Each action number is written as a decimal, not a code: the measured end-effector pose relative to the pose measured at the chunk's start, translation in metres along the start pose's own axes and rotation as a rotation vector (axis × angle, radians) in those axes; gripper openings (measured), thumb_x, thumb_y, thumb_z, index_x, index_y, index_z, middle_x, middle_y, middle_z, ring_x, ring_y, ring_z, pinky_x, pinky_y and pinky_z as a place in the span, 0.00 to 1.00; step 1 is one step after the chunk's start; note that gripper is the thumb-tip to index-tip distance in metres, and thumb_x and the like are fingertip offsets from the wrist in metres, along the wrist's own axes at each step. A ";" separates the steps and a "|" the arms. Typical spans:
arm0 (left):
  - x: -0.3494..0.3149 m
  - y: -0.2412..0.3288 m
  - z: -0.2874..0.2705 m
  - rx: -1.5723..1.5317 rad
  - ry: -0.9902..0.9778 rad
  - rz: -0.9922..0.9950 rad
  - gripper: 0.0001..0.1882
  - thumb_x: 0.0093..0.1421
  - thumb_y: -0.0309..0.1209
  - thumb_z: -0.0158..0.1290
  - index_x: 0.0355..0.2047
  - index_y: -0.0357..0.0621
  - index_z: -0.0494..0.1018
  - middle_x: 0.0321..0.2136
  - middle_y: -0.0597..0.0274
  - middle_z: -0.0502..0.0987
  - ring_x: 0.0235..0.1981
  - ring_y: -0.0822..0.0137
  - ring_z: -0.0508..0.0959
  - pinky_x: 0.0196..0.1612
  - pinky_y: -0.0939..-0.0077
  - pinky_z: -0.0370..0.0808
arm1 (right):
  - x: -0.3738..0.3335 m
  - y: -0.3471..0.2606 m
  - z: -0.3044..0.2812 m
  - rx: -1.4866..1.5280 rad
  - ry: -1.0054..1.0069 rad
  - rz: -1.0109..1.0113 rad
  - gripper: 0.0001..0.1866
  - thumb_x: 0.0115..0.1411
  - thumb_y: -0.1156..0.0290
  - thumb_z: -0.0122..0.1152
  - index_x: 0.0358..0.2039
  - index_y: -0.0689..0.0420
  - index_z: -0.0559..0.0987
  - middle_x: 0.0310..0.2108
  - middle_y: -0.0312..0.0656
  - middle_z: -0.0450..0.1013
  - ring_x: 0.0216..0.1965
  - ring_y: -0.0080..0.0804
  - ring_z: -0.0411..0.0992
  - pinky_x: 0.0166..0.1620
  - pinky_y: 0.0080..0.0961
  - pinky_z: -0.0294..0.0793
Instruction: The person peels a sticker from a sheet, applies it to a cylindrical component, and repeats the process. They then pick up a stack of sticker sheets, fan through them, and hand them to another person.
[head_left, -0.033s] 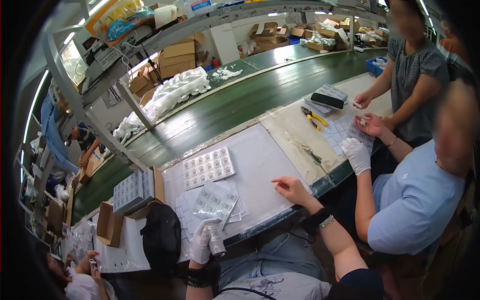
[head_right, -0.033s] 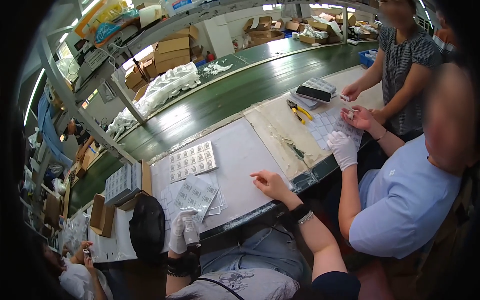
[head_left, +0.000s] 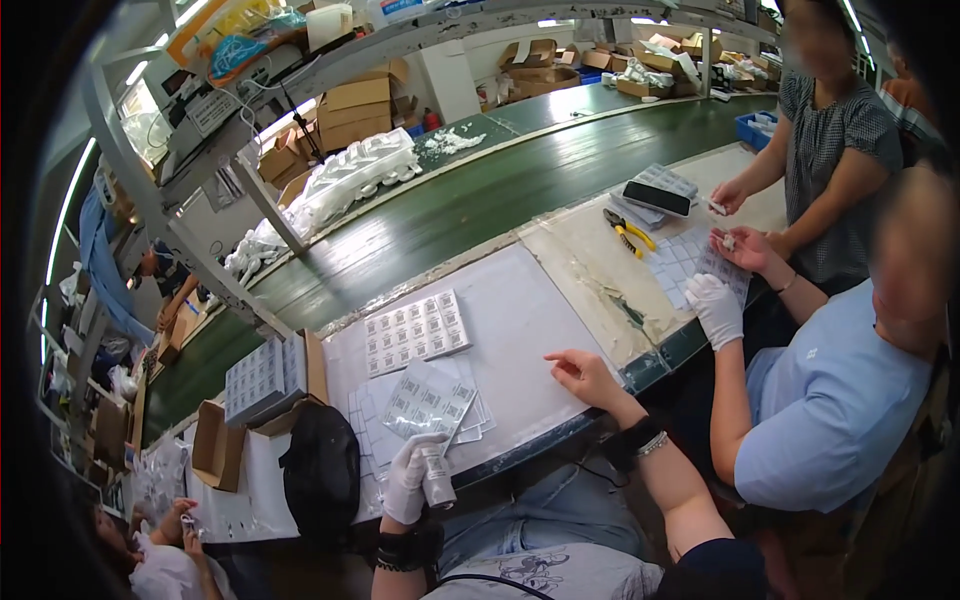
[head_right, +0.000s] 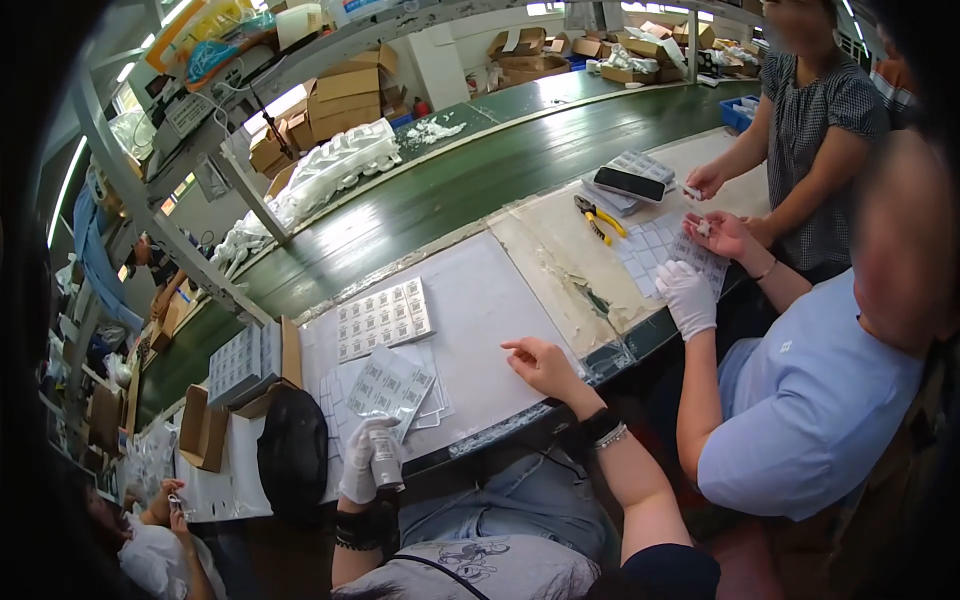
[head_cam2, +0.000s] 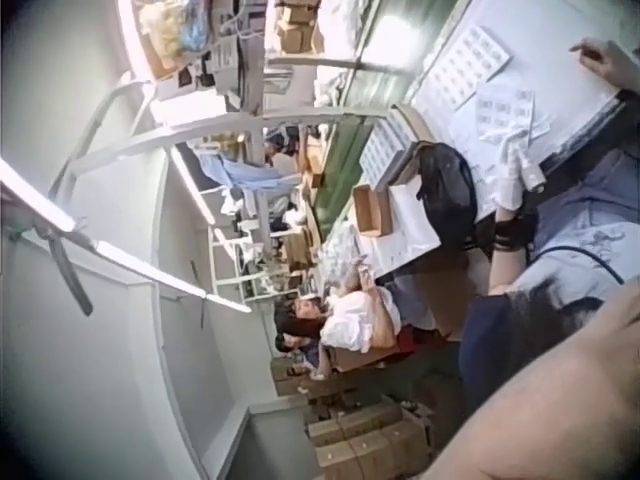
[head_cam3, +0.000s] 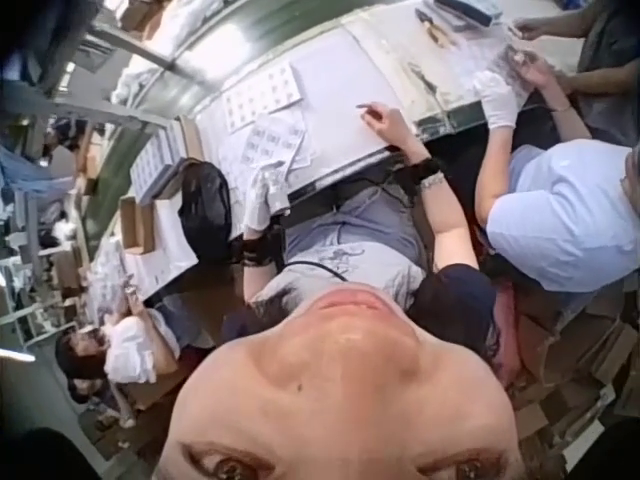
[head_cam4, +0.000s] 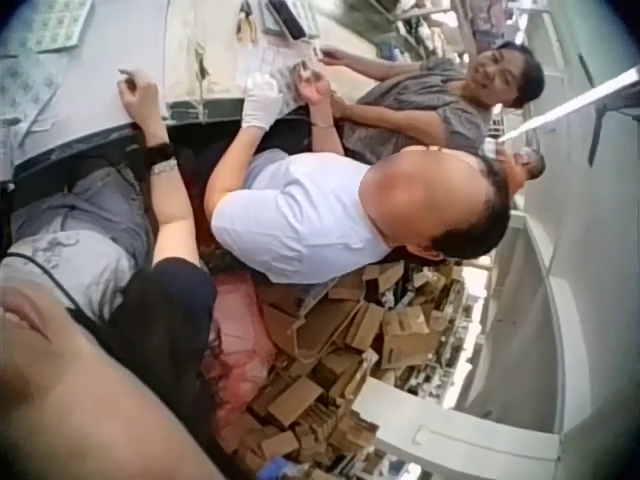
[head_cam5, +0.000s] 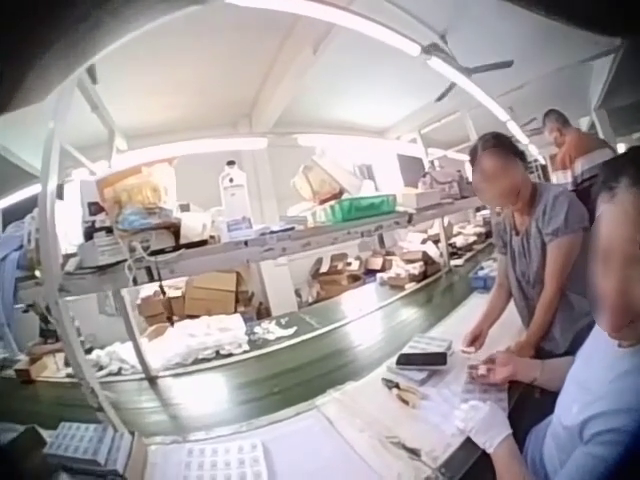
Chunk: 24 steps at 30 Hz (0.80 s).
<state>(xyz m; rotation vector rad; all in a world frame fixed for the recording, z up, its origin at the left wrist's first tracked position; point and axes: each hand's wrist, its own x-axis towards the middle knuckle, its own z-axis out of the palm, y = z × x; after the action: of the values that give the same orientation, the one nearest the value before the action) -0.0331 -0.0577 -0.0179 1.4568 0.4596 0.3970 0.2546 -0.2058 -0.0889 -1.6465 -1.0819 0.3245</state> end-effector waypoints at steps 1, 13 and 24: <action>0.001 -0.002 0.003 -0.003 0.001 -0.011 0.33 0.55 0.56 0.46 0.43 0.33 0.67 0.32 0.62 0.73 0.30 0.76 0.72 0.36 0.83 0.69 | -0.001 0.001 -0.002 0.098 0.046 0.054 0.12 0.54 0.75 0.55 0.40 0.58 0.75 0.26 0.39 0.73 0.29 0.22 0.71 0.34 0.18 0.71; 0.046 -0.036 0.026 0.113 0.062 -0.105 0.26 0.58 0.48 0.45 0.40 0.32 0.69 0.33 0.58 0.74 0.34 0.72 0.72 0.39 0.82 0.67 | 0.009 0.005 -0.053 0.366 0.133 0.087 0.28 0.54 0.75 0.54 0.56 0.56 0.60 0.34 0.36 0.70 0.30 0.19 0.69 0.35 0.17 0.68; 0.052 -0.041 0.016 0.215 -0.107 -0.229 0.37 0.51 0.61 0.47 0.38 0.32 0.67 0.22 0.59 0.72 0.18 0.72 0.72 0.22 0.82 0.70 | 0.150 -0.017 -0.207 1.242 0.554 -0.487 0.18 0.62 0.59 0.44 0.49 0.55 0.66 0.33 0.40 0.70 0.27 0.24 0.65 0.32 0.20 0.66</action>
<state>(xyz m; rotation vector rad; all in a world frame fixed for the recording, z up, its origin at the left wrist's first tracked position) 0.0188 -0.0477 -0.0612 1.6035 0.5888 0.0879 0.4698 -0.2187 0.0493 -0.2957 -0.5730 0.1318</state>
